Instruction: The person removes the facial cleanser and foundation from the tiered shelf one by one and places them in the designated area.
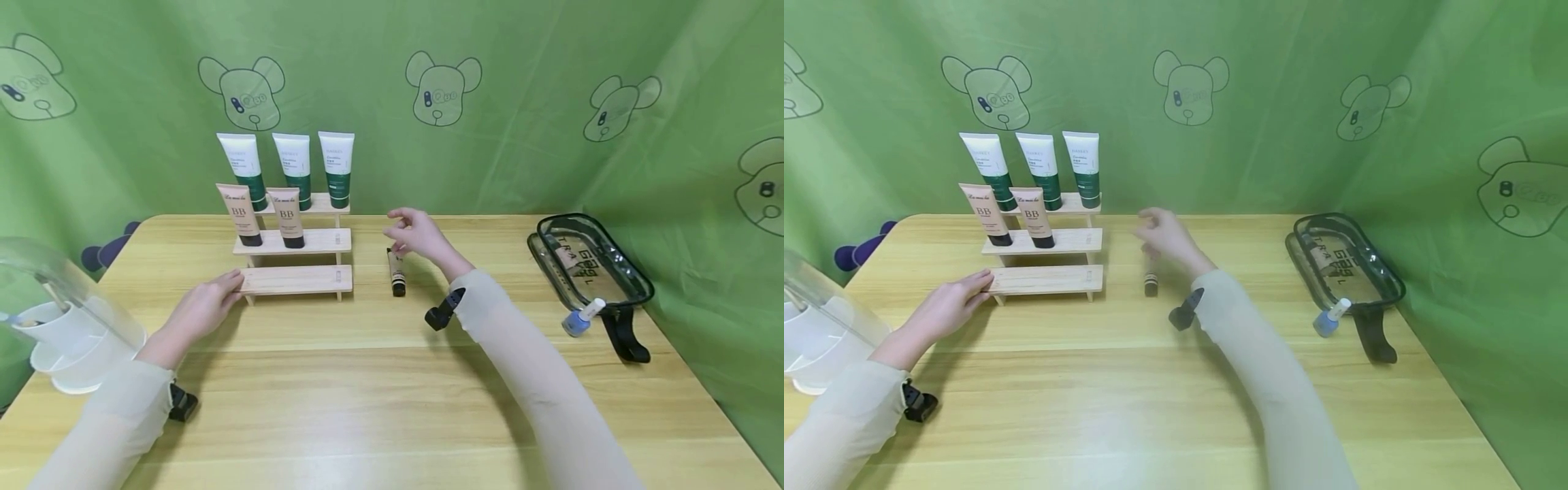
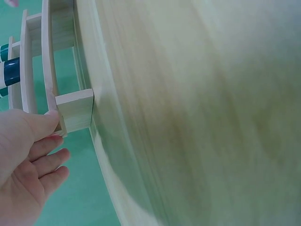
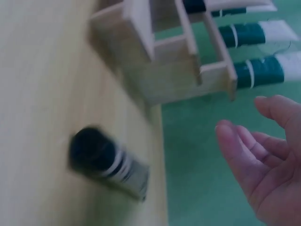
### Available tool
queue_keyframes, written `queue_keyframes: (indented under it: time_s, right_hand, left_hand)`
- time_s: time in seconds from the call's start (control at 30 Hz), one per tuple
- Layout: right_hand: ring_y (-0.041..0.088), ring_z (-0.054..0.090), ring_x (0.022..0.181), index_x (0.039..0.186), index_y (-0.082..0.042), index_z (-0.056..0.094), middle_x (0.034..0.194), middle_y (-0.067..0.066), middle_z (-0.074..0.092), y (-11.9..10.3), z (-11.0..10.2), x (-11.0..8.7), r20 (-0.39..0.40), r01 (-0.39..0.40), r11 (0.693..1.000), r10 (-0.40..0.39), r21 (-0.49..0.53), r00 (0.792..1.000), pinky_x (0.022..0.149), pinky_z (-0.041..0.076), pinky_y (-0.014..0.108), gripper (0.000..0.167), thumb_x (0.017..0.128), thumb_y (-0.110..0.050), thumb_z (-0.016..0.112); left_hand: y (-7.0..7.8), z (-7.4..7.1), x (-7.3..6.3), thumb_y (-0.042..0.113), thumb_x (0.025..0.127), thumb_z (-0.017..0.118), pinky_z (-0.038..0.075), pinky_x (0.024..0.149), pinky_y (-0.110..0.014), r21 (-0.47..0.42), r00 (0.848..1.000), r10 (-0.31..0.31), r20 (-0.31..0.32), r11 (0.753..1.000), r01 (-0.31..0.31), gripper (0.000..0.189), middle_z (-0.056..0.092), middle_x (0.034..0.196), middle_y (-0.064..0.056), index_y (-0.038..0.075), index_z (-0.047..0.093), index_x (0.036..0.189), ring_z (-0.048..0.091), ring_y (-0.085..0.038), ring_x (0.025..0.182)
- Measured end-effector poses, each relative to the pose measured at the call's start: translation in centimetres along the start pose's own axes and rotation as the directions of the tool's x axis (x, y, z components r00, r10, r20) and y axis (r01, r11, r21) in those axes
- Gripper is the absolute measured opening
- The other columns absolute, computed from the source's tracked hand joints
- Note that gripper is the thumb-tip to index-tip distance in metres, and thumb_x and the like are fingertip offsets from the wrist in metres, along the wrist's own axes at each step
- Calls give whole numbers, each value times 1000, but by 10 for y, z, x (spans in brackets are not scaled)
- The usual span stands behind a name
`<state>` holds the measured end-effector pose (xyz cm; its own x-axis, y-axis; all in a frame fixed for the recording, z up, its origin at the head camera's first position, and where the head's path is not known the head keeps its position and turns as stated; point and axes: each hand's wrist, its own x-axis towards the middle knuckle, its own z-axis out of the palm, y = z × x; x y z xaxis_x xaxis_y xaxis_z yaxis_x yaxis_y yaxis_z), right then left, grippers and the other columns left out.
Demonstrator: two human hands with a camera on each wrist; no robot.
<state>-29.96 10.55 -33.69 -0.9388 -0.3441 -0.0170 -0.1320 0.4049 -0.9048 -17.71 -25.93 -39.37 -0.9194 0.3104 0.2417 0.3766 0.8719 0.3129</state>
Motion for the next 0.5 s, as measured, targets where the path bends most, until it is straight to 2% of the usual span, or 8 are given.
queue_keyframes:
  time_s: [0.13, 0.23, 0.4, 0.5]
  right_hand:
    - [31, 63, 76, 129, -1, 47, 96, 15, 55, -17, 9, 7, 4, 50, 999, -50, -4, 999, 66, 57, 36, 45, 89, -12, 62]
    - [32, 63, 79, 128, -1, 48, 95, 15, 56, -28, 20, 13, 15, 89, 996, -89, 10, 996, 64, 57, 33, 44, 88, -13, 63]
    - [33, 61, 82, 125, 0, 50, 94, 13, 57, -43, 44, 22, 43, 143, 990, -144, 16, 989, 65, 57, 35, 42, 88, -13, 64]
    - [29, 60, 82, 124, -1, 52, 94, 11, 57, -49, 59, 25, 55, 163, 987, -163, 16, 985, 66, 57, 36, 41, 87, -15, 65]
  left_hand:
    - [0, 0, 0, 0, 88, 57, 39, 92, -56, 3, 1000, -1, 1, 1000, 1, 36, 46, 128, -28, -10, 51, 122, 47, -46, 111]
    - [0, 0, 0, 0, 88, 57, 39, 93, -56, 5, 1000, -2, 3, 1000, 2, 36, 46, 128, -28, -10, 51, 122, 47, -46, 111]
    - [0, 0, 1, 0, 88, 57, 38, 93, -56, 6, 1000, -2, 4, 1000, 2, 36, 46, 127, -28, -11, 51, 122, 47, -46, 111]
    - [0, 0, 1, 0, 88, 57, 38, 94, -56, 5, 1000, -6, 7, 1000, 6, 36, 46, 128, -28, -11, 51, 122, 47, -46, 112]
